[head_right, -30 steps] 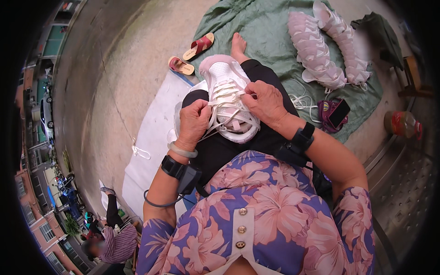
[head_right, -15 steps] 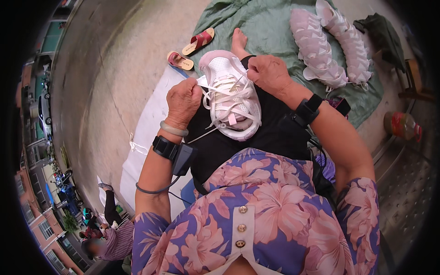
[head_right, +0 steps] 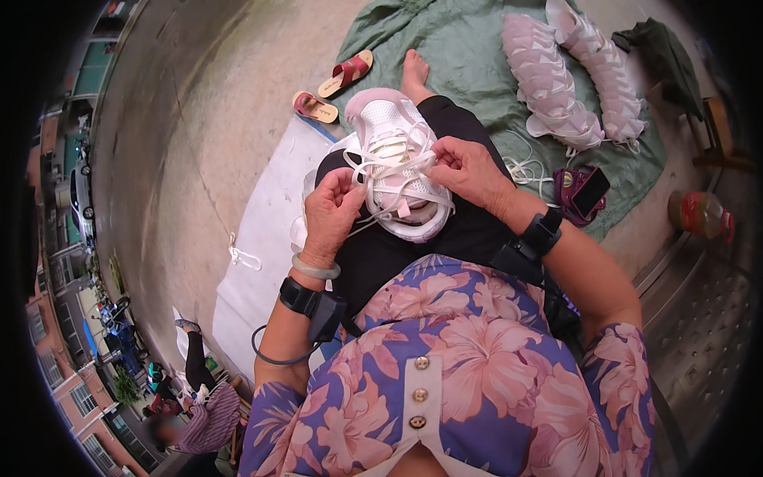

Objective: The recorder is lacing a pink and white sneaker by hand.

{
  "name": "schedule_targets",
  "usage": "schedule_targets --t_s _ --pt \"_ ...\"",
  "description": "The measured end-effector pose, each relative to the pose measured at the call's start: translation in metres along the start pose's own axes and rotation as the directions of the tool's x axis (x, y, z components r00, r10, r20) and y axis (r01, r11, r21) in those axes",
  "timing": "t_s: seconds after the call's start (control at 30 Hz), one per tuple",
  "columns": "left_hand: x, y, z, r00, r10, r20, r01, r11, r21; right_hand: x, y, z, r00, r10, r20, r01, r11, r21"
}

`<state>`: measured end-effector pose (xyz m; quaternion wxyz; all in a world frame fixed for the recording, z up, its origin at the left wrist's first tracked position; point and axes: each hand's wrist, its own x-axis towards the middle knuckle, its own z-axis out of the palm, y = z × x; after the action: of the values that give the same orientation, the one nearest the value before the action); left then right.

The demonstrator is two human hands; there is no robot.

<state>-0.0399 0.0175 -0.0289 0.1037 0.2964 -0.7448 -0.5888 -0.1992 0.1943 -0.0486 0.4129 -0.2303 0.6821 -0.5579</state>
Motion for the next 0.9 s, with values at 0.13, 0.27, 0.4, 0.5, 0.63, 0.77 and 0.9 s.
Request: schedule_targets --t_s 0.13,0.27,0.4,0.5,0.63,0.77,0.9 --pt "0.009 -0.012 -0.003 0.998 0.053 0.027 -0.056 0.991 0.119 -0.001 -0.002 0.002 0.998 0.051 -0.023 -0.05 0.999 0.017" --pt "0.017 -0.008 0.0 0.993 -0.11 0.035 0.112 0.992 -0.059 -0.011 0.0 -0.003 0.997 0.081 0.011 -0.082 0.99 0.119" --pt "0.024 -0.007 0.003 0.989 -0.145 0.035 0.146 0.989 -0.034 -0.014 0.002 -0.003 0.997 0.074 0.024 -0.077 0.991 0.112" --pt "0.024 -0.011 0.002 0.994 -0.111 0.001 0.111 0.993 0.046 -0.014 0.002 0.002 0.997 0.071 0.012 -0.072 0.993 0.096" --pt "0.035 -0.012 -0.011 0.903 0.429 -0.037 -0.296 0.681 0.67 -0.006 0.012 0.002 0.999 -0.025 -0.027 0.025 1.0 -0.011" --pt "0.032 -0.011 -0.016 0.9 0.431 0.061 -0.349 0.63 0.694 -0.006 0.007 0.003 0.999 0.036 -0.02 -0.036 0.999 0.039" --pt "0.016 -0.023 -0.041 0.944 0.328 -0.023 -0.265 0.8 0.538 -0.01 0.004 0.006 0.996 0.085 0.005 -0.086 0.993 0.076"
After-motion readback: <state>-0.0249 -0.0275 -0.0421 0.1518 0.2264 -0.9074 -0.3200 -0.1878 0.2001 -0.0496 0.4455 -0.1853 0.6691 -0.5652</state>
